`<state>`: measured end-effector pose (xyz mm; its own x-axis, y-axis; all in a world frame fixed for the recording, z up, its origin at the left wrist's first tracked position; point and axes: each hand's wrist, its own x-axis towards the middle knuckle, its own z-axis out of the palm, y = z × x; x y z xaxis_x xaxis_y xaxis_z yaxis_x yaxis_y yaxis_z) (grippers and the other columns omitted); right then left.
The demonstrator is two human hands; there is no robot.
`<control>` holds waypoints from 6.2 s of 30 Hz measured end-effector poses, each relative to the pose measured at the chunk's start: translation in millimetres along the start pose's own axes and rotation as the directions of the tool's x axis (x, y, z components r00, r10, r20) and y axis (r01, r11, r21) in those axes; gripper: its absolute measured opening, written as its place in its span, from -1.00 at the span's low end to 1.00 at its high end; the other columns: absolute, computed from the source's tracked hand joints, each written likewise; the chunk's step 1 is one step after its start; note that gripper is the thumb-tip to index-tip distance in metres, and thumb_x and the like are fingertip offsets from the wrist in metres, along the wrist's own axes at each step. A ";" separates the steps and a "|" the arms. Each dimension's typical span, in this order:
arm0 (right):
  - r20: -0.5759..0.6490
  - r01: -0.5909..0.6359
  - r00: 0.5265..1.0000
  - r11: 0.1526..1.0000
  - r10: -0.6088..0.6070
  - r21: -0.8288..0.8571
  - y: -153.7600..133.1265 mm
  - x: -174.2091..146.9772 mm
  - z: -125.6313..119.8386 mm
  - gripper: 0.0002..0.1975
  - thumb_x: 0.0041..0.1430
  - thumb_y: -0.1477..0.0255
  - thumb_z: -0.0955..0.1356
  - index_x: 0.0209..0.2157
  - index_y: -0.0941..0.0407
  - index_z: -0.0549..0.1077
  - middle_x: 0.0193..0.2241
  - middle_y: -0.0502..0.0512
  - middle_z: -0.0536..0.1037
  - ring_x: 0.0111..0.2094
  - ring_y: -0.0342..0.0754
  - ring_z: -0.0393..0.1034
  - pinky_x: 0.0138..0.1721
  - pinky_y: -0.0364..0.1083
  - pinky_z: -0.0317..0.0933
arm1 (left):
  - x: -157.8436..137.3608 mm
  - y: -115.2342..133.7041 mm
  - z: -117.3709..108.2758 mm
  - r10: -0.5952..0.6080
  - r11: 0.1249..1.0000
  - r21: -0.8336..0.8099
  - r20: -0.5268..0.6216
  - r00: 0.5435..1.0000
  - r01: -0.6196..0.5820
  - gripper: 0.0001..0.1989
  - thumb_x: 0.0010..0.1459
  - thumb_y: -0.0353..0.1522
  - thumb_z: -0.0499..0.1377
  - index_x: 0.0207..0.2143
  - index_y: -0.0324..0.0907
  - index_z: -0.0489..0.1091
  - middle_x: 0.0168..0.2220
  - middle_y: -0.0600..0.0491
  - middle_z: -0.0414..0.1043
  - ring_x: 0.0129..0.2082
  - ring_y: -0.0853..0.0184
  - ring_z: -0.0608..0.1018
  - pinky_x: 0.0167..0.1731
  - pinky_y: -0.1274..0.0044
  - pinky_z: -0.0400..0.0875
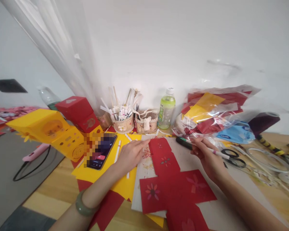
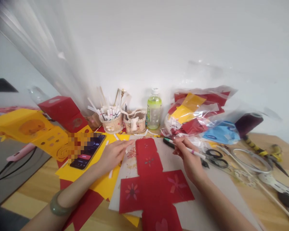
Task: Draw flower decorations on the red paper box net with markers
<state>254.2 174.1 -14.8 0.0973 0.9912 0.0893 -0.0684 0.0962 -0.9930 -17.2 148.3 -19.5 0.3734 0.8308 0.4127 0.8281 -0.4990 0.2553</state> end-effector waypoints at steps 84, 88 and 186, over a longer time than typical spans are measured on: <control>0.450 0.273 0.889 0.888 -0.086 -0.369 34.1 44.2 38.4 -0.78 0.06 0.42 0.32 -0.58 0.08 0.19 -0.62 -0.11 0.25 -0.56 -0.14 0.11 -0.51 -0.13 0.01 | -2.8 0.7 18.4 0.270 0.946 0.113 0.242 0.932 -0.303 -0.68 0.14 -0.50 0.02 -0.04 -0.21 0.35 0.06 0.02 0.33 -0.24 0.27 0.55 -0.29 0.41 0.48; 0.456 0.275 0.886 0.887 -0.084 -0.371 32.7 43.4 39.4 -0.78 0.08 0.42 0.30 -0.58 0.07 0.18 -0.62 -0.10 0.23 -0.56 -0.14 0.10 -0.52 -0.14 0.00 | -3.3 1.0 18.5 0.268 0.946 0.117 0.242 0.933 -0.302 -0.67 0.13 -0.51 0.03 -0.04 -0.21 0.35 0.06 0.00 0.33 -0.26 0.28 0.56 -0.31 0.41 0.48; 0.551 0.324 0.832 0.859 -0.060 -0.396 29.8 40.5 42.8 -0.76 0.10 0.33 0.31 -0.55 0.08 0.20 -0.59 -0.07 0.24 -0.55 -0.15 0.10 -0.53 -0.15 0.03 | -4.4 -1.6 21.2 0.269 0.938 0.157 0.237 0.934 -0.310 -0.67 0.18 -0.47 0.02 0.00 -0.16 0.33 0.08 0.04 0.32 -0.22 0.31 0.55 -0.29 0.44 0.45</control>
<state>213.5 221.0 -37.5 -0.4624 0.8690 0.1762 0.3656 0.3679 -0.8550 -11.3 150.7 -40.2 0.6704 0.6997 0.2469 0.7264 -0.6868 -0.0258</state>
